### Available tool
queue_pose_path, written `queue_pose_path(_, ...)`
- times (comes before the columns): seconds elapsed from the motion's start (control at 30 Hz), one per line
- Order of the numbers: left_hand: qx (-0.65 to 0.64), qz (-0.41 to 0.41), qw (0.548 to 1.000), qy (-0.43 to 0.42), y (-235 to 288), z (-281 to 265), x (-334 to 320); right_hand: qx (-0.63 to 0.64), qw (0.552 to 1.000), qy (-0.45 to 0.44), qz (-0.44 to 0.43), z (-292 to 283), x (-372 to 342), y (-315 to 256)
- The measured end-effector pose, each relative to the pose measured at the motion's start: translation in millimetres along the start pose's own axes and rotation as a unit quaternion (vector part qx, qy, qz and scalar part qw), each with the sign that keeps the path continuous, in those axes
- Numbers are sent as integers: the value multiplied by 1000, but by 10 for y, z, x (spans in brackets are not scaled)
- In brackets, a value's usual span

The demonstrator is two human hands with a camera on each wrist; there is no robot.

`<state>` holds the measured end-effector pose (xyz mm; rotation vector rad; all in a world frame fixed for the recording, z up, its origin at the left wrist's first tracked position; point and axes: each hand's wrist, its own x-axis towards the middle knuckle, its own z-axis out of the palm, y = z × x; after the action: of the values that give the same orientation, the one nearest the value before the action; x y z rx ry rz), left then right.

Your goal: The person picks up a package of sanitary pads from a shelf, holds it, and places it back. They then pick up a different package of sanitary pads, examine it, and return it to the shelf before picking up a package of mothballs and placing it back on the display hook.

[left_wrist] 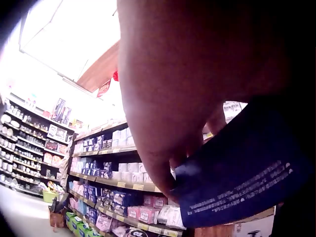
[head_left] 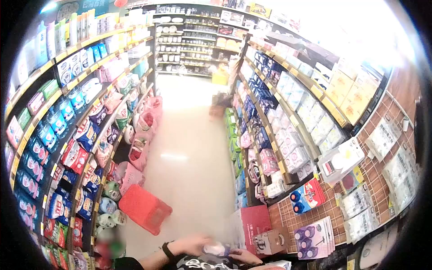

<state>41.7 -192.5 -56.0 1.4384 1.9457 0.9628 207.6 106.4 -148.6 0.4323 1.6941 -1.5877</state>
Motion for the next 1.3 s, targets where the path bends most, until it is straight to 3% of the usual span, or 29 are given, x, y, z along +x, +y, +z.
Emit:
queue_pose_path(0.13,24,51,997,51,-112,-16,454,18,996,59,-62,-405,32,-75)
queue_pose_path(0.2,12,50,998,36,-78,13,732,-12,991,53,-120,-626,120,153)
queue_pose_path(0.3,50,54,997,-11,78,-156,1078,20,993,47,-110,-853,153,416)
queue_pose_path(0.43,46,61,995,-58,179,-198,1362,133,977,7,-165,-900,129,568)
queue_pose_path(0.57,43,94,993,-48,235,-327,1560,163,984,51,-52,-1007,287,730)
queue_pose_path(0.6,56,94,993,-51,203,-343,1585,100,994,27,-28,-1117,365,737)
queue_pose_path(0.7,80,76,992,-58,172,-358,1573,102,991,-7,-90,-1218,172,108)
queue_pose_path(0.73,82,62,993,-59,220,-411,1567,36,995,14,-96,-1345,281,164)
queue_pose_path(0.77,82,48,994,-61,272,-444,1558,66,991,-2,-118,-1451,348,243)
queue_pose_path(0.83,83,54,995,-21,342,-509,1552,123,978,-36,-162,-1551,339,23)
queue_pose_path(0.87,85,57,995,2,356,-555,1566,92,978,-15,-187,-1548,237,-185)
queue_pose_path(0.93,96,49,994,-12,309,-630,1596,94,983,5,-155,-1522,145,-515)
queue_pose_path(1.07,90,33,995,-2,338,-742,1573,93,987,-6,-129,-1578,145,-649)
queue_pose_path(1.17,68,34,997,28,326,-754,1468,70,985,-51,-148,-1651,260,-635)
queue_pose_path(1.27,82,47,995,41,296,-870,1403,-6,971,13,-237,-1639,657,-386)
queue_pose_path(1.3,73,33,995,52,227,-845,1351,-41,987,-38,-152,-1696,617,-531)
